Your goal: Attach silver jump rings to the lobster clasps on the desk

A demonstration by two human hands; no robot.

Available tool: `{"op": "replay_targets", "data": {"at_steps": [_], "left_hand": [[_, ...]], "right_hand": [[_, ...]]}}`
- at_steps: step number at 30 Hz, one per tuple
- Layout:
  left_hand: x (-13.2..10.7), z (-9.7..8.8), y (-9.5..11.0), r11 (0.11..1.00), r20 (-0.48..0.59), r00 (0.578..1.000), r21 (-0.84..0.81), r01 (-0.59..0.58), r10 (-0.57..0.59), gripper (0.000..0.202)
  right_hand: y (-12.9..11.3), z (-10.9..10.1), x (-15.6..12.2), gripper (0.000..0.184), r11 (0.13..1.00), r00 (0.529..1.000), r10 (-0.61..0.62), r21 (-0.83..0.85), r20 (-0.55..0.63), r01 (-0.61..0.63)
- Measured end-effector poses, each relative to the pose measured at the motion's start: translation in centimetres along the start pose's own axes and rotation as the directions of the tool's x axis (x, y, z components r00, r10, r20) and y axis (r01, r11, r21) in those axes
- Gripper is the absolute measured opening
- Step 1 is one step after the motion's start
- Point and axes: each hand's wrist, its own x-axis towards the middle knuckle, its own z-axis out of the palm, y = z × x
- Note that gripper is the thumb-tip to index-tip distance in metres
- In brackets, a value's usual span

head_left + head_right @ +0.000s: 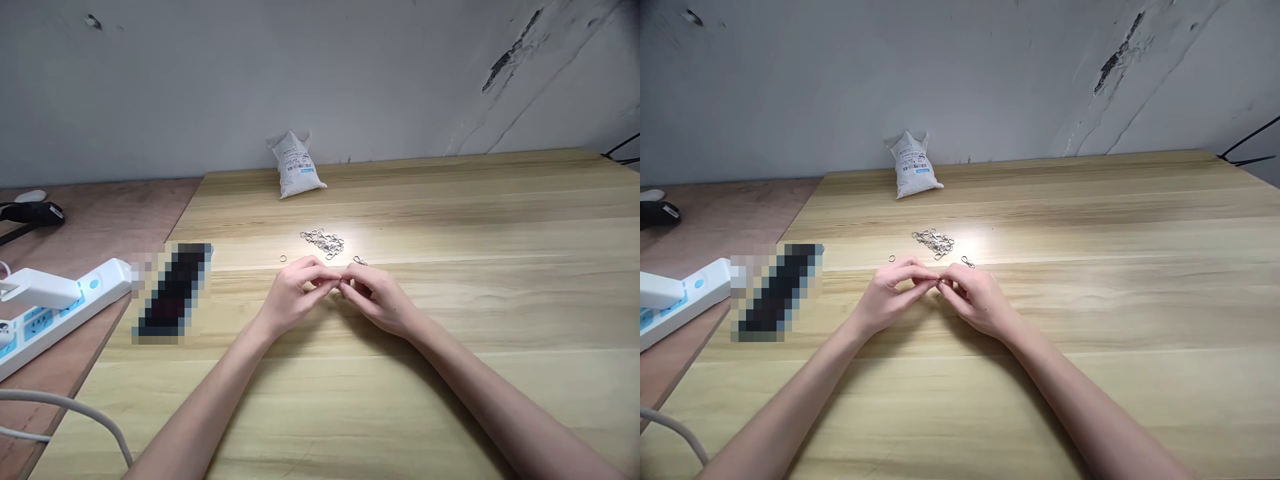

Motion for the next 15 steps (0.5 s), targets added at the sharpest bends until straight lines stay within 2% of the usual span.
{"op": "replay_targets", "data": {"at_steps": [5,10,15], "left_hand": [[0.24,-0.07,0.38,0.994,0.0,0.996,-0.064,0.094,-0.094,0.012],[0.2,-0.03,0.32,0.973,-0.061,0.977,-0.115,0.198,-0.206,0.013],[0.07,-0.02,0.19,0.957,0.003,0.97,-0.167,0.238,-0.241,0.013]], "right_hand": [[-0.08,0.08,0.01,0.017,0.999,0.999,0.038,0.023,-0.032,-0.038],[-0.24,0.15,-0.1,0.016,1.0,0.997,0.002,0.029,-0.079,0.0],[-0.03,0.39,-0.21,0.016,0.999,0.993,-0.032,-0.011,-0.111,0.031]]}}
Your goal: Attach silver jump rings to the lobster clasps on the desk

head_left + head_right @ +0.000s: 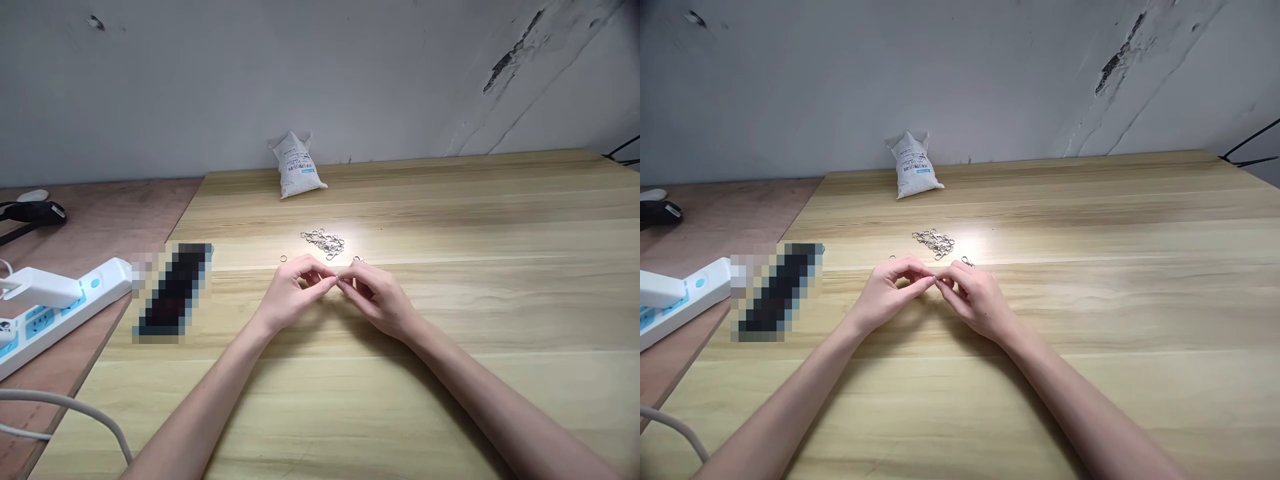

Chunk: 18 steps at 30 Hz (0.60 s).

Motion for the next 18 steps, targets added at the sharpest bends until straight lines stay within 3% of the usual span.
{"op": "replay_targets", "data": {"at_steps": [9,12,18], "left_hand": [[0.04,-0.25,0.29,0.93,0.048,0.964,0.255,-0.263,0.26,0.006],[0.06,-0.44,0.07,0.822,0.093,0.917,0.415,-0.389,0.387,0.008],[-0.11,-0.35,0.71,0.492,0.208,0.786,0.679,-0.544,0.582,0.015]], "right_hand": [[0.08,0.05,-0.01,0.015,0.998,0.994,-0.056,-0.025,0.095,0.058],[-0.09,-0.08,-0.03,0.013,1.0,0.991,-0.007,0.022,0.131,0.004],[-0.34,-0.76,0.2,0.024,0.966,0.971,0.131,0.194,0.202,-0.171]]}}
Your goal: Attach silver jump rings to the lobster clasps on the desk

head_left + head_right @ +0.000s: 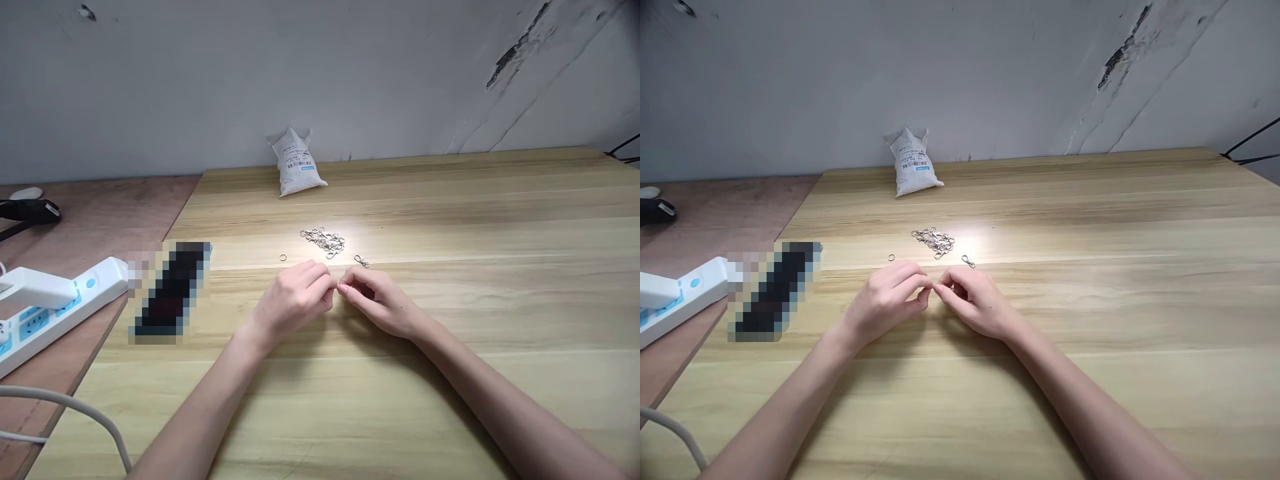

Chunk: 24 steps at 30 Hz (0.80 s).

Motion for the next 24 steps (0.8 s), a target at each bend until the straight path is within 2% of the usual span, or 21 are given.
{"op": "replay_targets", "data": {"at_steps": [3,5,7,8,10,12,14,16,19,24], "left_hand": [[-0.02,-0.04,0.18,1.0,-0.009,1.0,-0.011,0.01,-0.01,0.015],[-0.08,0.0,0.18,0.985,-0.012,0.992,-0.122,0.119,-0.122,0.013],[-0.05,-0.02,0.21,0.921,0.037,0.957,-0.26,0.288,-0.289,0.011],[0.0,-0.05,0.26,0.86,0.089,0.922,-0.335,0.384,-0.377,0.012],[0.16,-0.12,0.42,0.668,0.243,0.819,-0.481,0.567,-0.52,0.015],[0.32,-0.12,0.57,0.437,0.401,0.702,-0.572,0.694,-0.589,0.019],[0.38,-0.02,0.59,0.256,0.511,0.613,-0.604,0.755,-0.602,0.022],[0.36,0.12,0.49,0.15,0.564,0.562,-0.613,0.776,-0.605,0.022],[0.31,0.19,0.24,0.039,0.617,0.516,-0.619,0.784,-0.594,0.023],[0.47,-0.09,0.07,-0.114,0.712,0.4,-0.556,0.824,-0.577,0.024]], "right_hand": [[-0.06,-0.16,0.07,0.025,0.999,0.999,0.017,0.048,0.038,-0.019],[0.0,-0.02,0.12,0.023,1.0,1.0,-0.004,0.017,0.029,0.004],[0.15,0.25,0.14,0.02,0.998,0.999,-0.037,-0.05,-0.011,0.037],[0.23,0.38,0.13,0.019,0.994,0.998,-0.06,-0.097,-0.033,0.057],[0.35,0.57,0.07,0.017,0.97,0.991,-0.118,-0.222,-0.063,0.101],[0.36,0.63,-0.02,0.017,0.916,0.979,-0.186,-0.374,-0.078,0.145],[0.25,0.62,-0.08,0.019,0.842,0.968,-0.24,-0.512,-0.073,0.17],[0.12,0.6,-0.09,0.021,0.767,0.963,-0.267,-0.615,-0.047,0.182],[0.01,0.63,-0.06,0.024,0.666,0.955,-0.296,-0.715,0.005,0.21],[-0.06,0.64,-0.06,0.025,0.552,0.935,-0.342,-0.786,0.09,0.278]]}}
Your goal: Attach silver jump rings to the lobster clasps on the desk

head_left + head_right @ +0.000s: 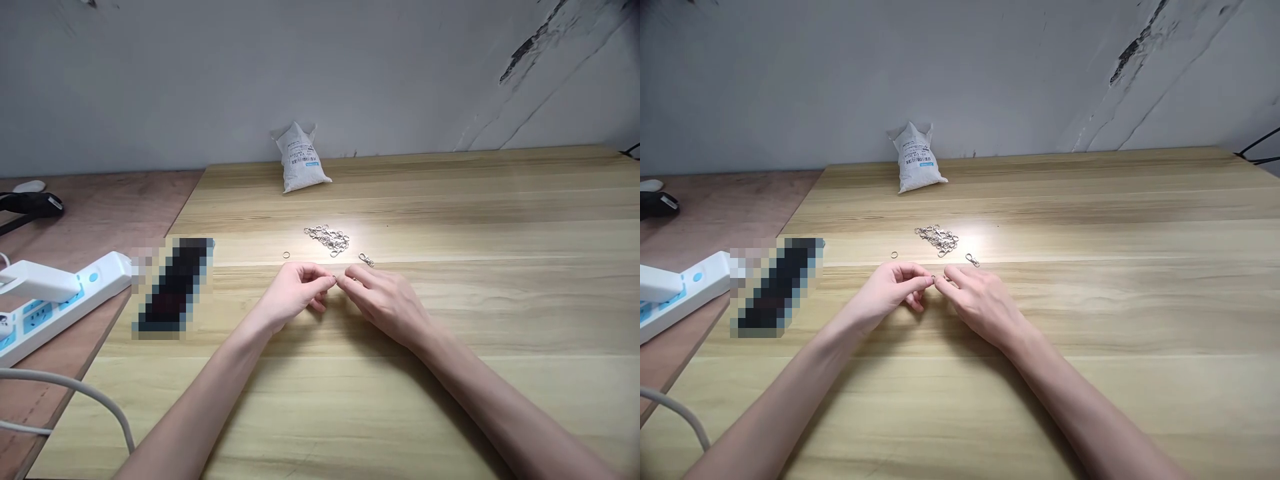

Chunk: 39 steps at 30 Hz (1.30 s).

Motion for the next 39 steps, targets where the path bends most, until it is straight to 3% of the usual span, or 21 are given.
{"op": "replay_targets", "data": {"at_steps": [4,6,8,10,12,14,16,18,20,22,25,29,33,36,39], "left_hand": [[0.1,0.0,-0.1,0.999,-0.017,1.0,0.03,0.015,-0.015,0.021],[0.1,0.0,-0.4,0.991,-0.031,0.997,0.114,-0.071,0.075,0.018],[0.0,0.1,-0.6,0.927,-0.029,0.964,0.283,-0.245,0.264,0.012],[0.0,0.1,-0.9,0.749,0.01,0.87,0.504,-0.429,0.492,0.007],[0.0,0.0,-1.0,0.492,0.084,0.733,0.689,-0.532,0.675,0.008],[0.1,0.0,-1.1,0.255,0.169,0.605,0.795,-0.55,0.778,0.01],[0.1,0.0,-1.0,0.072,0.246,0.506,0.845,-0.53,0.827,0.013],[0.1,0.0,-1.0,-0.051,0.305,0.448,0.867,-0.495,0.84,0.016],[0.1,0.0,-0.9,-0.118,0.349,0.437,0.873,-0.474,0.829,0.018],[0.0,0.1,-0.8,-0.125,0.366,0.462,0.873,-0.471,0.808,0.019],[-0.1,0.1,-0.7,-0.068,0.347,0.504,0.868,-0.491,0.791,0.02],[-0.2,0.1,-0.7,0.013,0.306,0.483,0.835,-0.551,0.82,0.016],[-0.3,0.4,-0.9,0.206,0.164,0.475,0.746,-0.634,0.865,0.011],[-0.2,0.8,-1.0,0.389,0.063,0.539,0.622,-0.68,0.84,0.008],[-0.1,0.9,-1.1,0.508,0.018,0.616,0.547,-0.665,0.788,0.007]], "right_hand": [[-0.1,-0.1,-0.1,0.022,0.999,1.0,0.013,0.03,0.003,-0.013],[-0.1,0.0,-0.2,0.021,0.992,0.997,0.081,0.102,-0.014,-0.079],[-0.2,0.1,-0.2,0.02,0.961,0.986,0.169,0.225,-0.01,-0.162],[-0.4,0.2,-0.2,0.018,0.891,0.967,0.252,0.38,0.043,-0.249],[-0.6,0.2,-0.1,0.018,0.787,0.94,0.319,0.519,0.122,-0.334],[-0.7,0.0,0.1,0.021,0.666,0.908,0.365,0.624,0.206,-0.409],[-0.9,-0.5,0.3,0.026,0.516,0.865,0.387,0.703,0.318,-0.489],[-0.9,-1.1,0.5,0.03,0.329,0.805,0.365,0.744,0.468,-0.581],[-0.8,-1.7,0.7,0.032,0.145,0.744,0.312,0.744,0.591,-0.652],[-0.5,-2.2,0.8,0.033,-0.018,0.714,0.265,0.744,0.648,-0.668],[-0.1,-2.6,0.7,0.032,-0.244,0.7,0.192,0.724,0.688,-0.645],[0.3,-2.8,0.6,0.029,-0.429,0.657,0.089,0.624,0.749,-0.653],[-0.1,-2.7,0.7,0.038,-0.462,0.677,0.124,0.646,0.725,-0.607],[-0.7,-2.4,0.8,0.042,-0.426,0.704,0.18,0.7,0.687,-0.573],[-0.9,-2.1,0.6,0.041,-0.364,0.722,0.185,0.729,0.667,-0.58]]}}
